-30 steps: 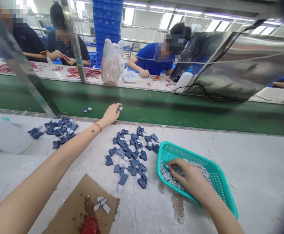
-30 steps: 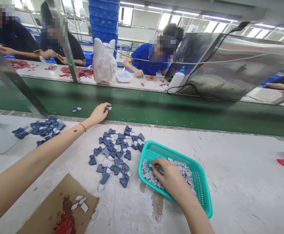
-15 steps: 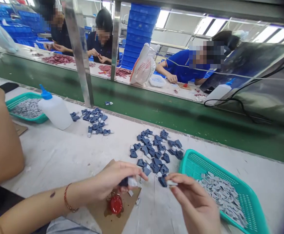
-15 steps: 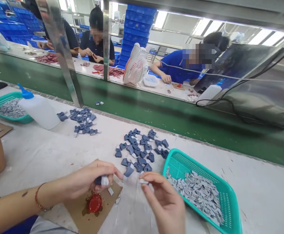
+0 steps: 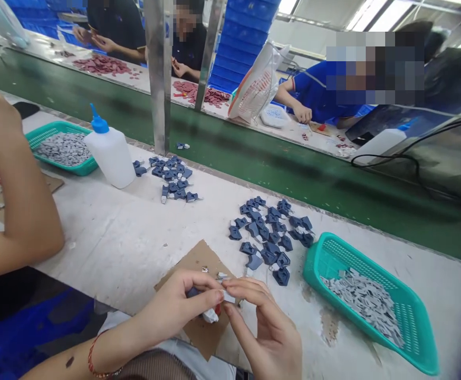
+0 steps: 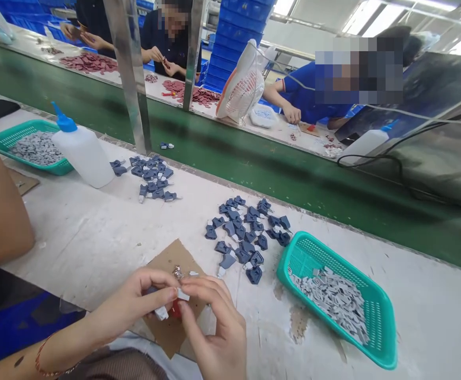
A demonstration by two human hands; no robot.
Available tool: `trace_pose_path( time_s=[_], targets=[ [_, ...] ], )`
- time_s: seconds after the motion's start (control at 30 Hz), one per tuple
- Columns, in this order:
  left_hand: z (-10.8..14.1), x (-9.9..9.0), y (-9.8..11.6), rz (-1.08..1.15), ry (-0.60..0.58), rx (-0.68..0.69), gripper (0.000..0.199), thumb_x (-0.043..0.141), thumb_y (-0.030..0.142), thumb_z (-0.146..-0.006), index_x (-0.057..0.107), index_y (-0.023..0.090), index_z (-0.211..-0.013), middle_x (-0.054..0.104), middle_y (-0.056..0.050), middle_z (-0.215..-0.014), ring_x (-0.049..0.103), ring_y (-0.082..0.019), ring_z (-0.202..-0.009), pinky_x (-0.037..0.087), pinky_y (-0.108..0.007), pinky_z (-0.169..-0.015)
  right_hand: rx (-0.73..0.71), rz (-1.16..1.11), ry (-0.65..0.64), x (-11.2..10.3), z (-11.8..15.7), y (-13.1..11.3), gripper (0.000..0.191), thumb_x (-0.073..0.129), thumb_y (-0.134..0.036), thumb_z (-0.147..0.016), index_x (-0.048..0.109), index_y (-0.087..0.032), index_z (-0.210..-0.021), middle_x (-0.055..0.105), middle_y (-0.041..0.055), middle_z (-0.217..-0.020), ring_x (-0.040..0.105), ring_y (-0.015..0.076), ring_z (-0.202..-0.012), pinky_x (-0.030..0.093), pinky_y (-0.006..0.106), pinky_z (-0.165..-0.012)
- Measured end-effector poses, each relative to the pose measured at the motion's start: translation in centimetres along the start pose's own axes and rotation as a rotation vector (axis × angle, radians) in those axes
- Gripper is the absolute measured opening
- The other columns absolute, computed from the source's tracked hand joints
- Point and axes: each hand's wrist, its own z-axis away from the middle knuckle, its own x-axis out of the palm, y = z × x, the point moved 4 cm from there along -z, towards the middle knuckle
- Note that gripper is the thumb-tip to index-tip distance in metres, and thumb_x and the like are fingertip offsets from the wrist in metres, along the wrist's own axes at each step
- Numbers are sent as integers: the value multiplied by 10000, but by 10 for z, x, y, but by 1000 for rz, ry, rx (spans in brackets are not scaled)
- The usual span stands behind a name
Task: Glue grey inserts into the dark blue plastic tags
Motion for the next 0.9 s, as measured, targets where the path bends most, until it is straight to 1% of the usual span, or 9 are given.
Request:
trace_pose_path(
  time_s=[0.13, 0.23, 0.33, 0.43, 0.53, 0.63, 0.73, 0.8, 0.9],
  targets=[
    [6, -9, -5, -174, 11, 90, 235, 609, 344, -866, 707, 160, -757, 701, -37, -733, 613, -161, -725, 449, -252, -714, -178, 295, -96, 5, 4, -12, 251, 643, -85, -848, 616, -239, -1044, 709, 44, -951, 641, 201, -907, 524, 345, -818],
    [9, -12, -10, -254, 21, 95, 237, 589, 345, -884, 701, 164, -779, 691, -25, -716, 615, -161, -709, 450, -245, -692, -277, 444, -151, 10, 8, -18, 242, 641, -81, -851, 603, -203, -1057, 703, 68, -971, 632, 210, -916, 518, 348, -832],
    [12, -13, -12, -299, 25, 100, 228, 576, 326, -893, 694, 160, -790, 668, -14, -699, 599, -153, -686, 439, -236, -660, -310, 509, -180, 16, 11, -21, 229, 621, -67, -862, 597, -180, -1060, 688, 81, -967, 623, 211, -913, 511, 344, -826],
    [13, -13, -10, -342, 8, 105, 236, 570, 320, -899, 686, 158, -774, 653, -7, -692, 576, -146, -669, 417, -232, -635, -279, 487, -193, 18, 11, -21, 193, 595, -55, -875, 587, -165, -1034, 666, 85, -941, 611, 204, -905, 505, 334, -812],
    [13, -19, -9, -319, -25, 114, 276, 545, 376, -919, 699, 169, -820, 687, -23, -793, 600, -167, -768, 433, -248, -718, -176, 446, -216, 15, 9, -15, 161, 591, -78, -884, 575, -181, -1007, 648, 74, -934, 602, 195, -900, 499, 315, -780],
    [15, -34, -14, -251, 31, 43, 308, 496, 427, -938, 709, 209, -978, 681, -33, -926, 589, -185, -874, 430, -269, -785, -54, 428, -245, 11, 9, -4, 139, 580, -103, -896, 563, -207, -987, 629, 54, -917, 596, 188, -889, 497, 299, -745],
    [17, -48, -23, -140, 85, -77, 333, 514, 429, -922, 652, 241, -1160, 625, -13, -847, 549, -170, -780, 428, -271, -715, 24, 408, -293, 11, 10, 3, 107, 559, -124, -909, 545, -225, -945, 612, 38, -886, 591, 185, -859, 500, 292, -713],
    [19, -53, -26, -52, 99, -97, 346, 541, 403, -906, 627, 221, -1188, 606, -5, -790, 541, -165, -745, 434, -274, -708, 52, 398, -326, 13, 11, 4, 101, 544, -128, -916, 536, -229, -917, 606, 30, -862, 589, 183, -828, 498, 289, -687],
    [19, -55, -25, 34, 141, -53, 298, 566, 360, -890, 647, 195, -1124, 651, -27, -843, 585, -178, -831, 446, -294, -805, 71, 412, -377, 17, 10, 3, 106, 524, -122, -918, 536, -224, -889, 599, 27, -834, 586, 186, -798, 495, 296, -669]
  ],
)
